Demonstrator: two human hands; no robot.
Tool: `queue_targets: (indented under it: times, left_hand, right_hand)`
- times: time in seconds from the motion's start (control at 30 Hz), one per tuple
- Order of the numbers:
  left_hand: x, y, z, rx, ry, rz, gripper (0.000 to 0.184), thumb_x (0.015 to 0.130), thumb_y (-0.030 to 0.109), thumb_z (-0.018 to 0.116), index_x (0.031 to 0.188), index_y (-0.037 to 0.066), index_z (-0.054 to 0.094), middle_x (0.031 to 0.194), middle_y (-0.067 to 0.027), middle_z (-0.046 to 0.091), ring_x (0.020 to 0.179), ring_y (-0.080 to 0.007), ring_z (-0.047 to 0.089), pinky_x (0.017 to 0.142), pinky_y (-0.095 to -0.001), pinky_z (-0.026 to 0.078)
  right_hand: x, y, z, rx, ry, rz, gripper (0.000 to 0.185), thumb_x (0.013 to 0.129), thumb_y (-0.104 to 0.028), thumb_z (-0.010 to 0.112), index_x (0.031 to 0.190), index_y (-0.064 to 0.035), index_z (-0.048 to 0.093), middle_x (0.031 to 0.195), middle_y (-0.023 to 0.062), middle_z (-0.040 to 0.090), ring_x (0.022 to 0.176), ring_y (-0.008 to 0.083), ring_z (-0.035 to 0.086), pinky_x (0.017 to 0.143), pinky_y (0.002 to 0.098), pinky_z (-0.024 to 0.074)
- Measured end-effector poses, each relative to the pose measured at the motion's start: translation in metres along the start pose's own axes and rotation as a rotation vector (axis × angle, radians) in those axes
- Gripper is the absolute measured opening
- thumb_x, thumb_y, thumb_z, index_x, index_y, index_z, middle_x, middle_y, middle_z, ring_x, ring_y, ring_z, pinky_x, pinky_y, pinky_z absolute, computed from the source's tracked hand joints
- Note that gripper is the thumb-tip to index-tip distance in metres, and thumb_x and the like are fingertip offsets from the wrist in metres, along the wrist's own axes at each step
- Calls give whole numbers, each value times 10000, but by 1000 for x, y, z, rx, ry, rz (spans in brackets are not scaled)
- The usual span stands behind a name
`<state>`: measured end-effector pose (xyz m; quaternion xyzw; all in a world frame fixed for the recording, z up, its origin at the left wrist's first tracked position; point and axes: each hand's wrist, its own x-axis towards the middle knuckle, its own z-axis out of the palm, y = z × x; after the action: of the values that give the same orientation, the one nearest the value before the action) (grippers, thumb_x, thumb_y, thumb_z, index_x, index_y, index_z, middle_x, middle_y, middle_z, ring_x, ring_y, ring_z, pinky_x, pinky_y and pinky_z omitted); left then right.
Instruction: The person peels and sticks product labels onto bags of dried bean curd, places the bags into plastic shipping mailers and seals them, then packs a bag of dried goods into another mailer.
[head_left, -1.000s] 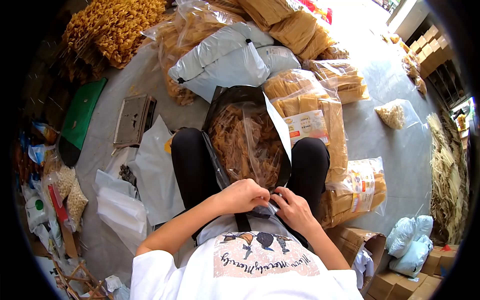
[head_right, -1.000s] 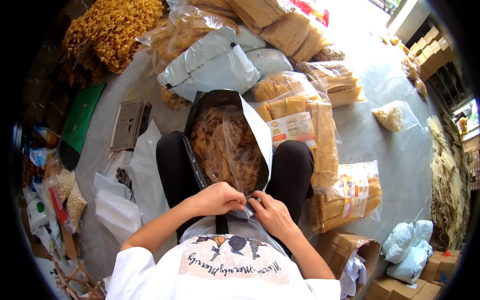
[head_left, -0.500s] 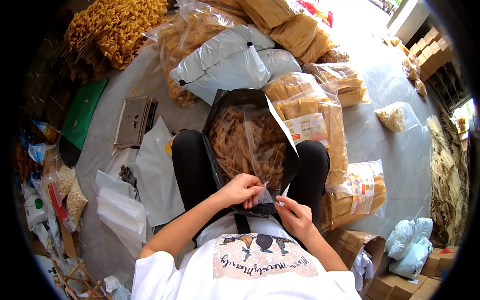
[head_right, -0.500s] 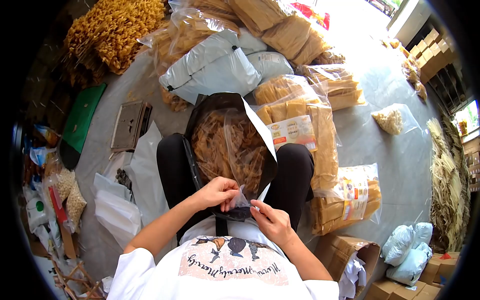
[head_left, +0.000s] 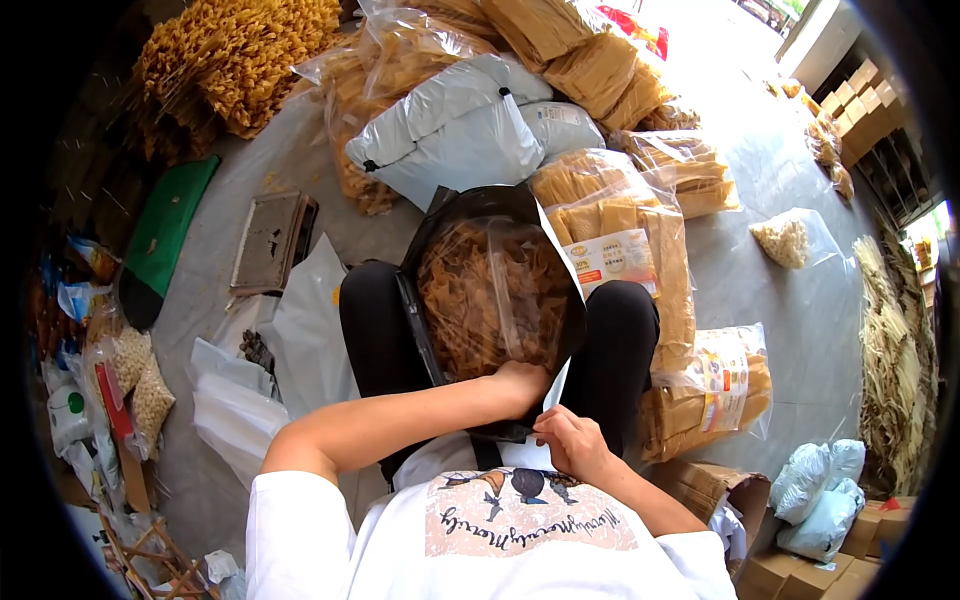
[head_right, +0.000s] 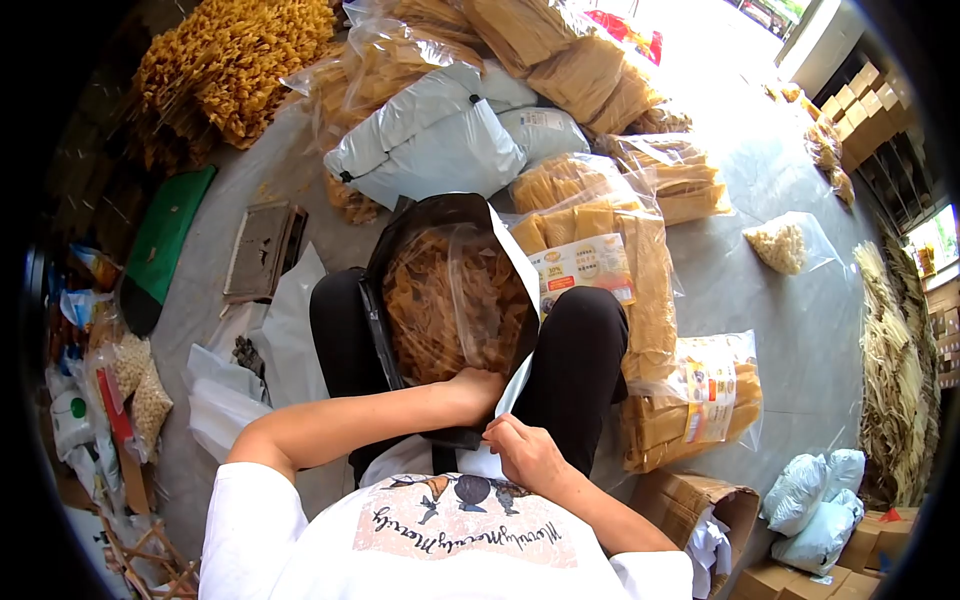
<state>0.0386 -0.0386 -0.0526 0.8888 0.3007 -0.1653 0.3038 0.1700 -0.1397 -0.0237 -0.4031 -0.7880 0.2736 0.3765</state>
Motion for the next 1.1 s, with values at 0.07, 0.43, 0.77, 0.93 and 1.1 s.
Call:
queue_targets:
  times: [0.07,0.43,0.77,0.93,1.1]
  left_hand:
    - [14,-1,22,27,104,-98,213,651,172,673,762,-10,671,811,-220,663,784,-313,673,663,-373,534]
    - [-64,-45,-56,-962,404,44,363,819,93,604,1135,-57,508,885,-188,639,756,-216,634,664,-331,517]
    - [-77,-115,-71,67,808,-714,303,752,95,679,1017,-42,626,750,-188,628,765,-311,628,717,-381,501]
    - [-95,-123,-55,-807,1201,-424,177,817,77,609,939,-50,605,668,-83,626,598,-128,590,587,-269,445]
    - [-122,-87,-69,-774,1001,-737,271,801,204,675,789,-52,589,559,-76,572,486,-113,537,503,-287,435]
  right_hand:
    - [2,-2,1,1,-31,1,180,671,111,584,812,20,517,821,114,565,624,251,601,522,304,507]
    - [48,-20,-39,-86,-422,87,265,740,-85,654,950,-13,509,836,97,541,671,243,599,536,315,487]
    - [108,41,-31,-533,87,502,426,791,-88,620,1183,26,498,1002,194,567,877,378,603,746,422,500]
    - [100,46,-28,-412,274,442,351,785,-9,562,1132,38,542,982,218,609,867,387,609,758,433,493]
    - [112,36,-28,-338,241,642,405,747,-15,600,1142,52,542,1005,232,612,899,383,609,782,425,490]
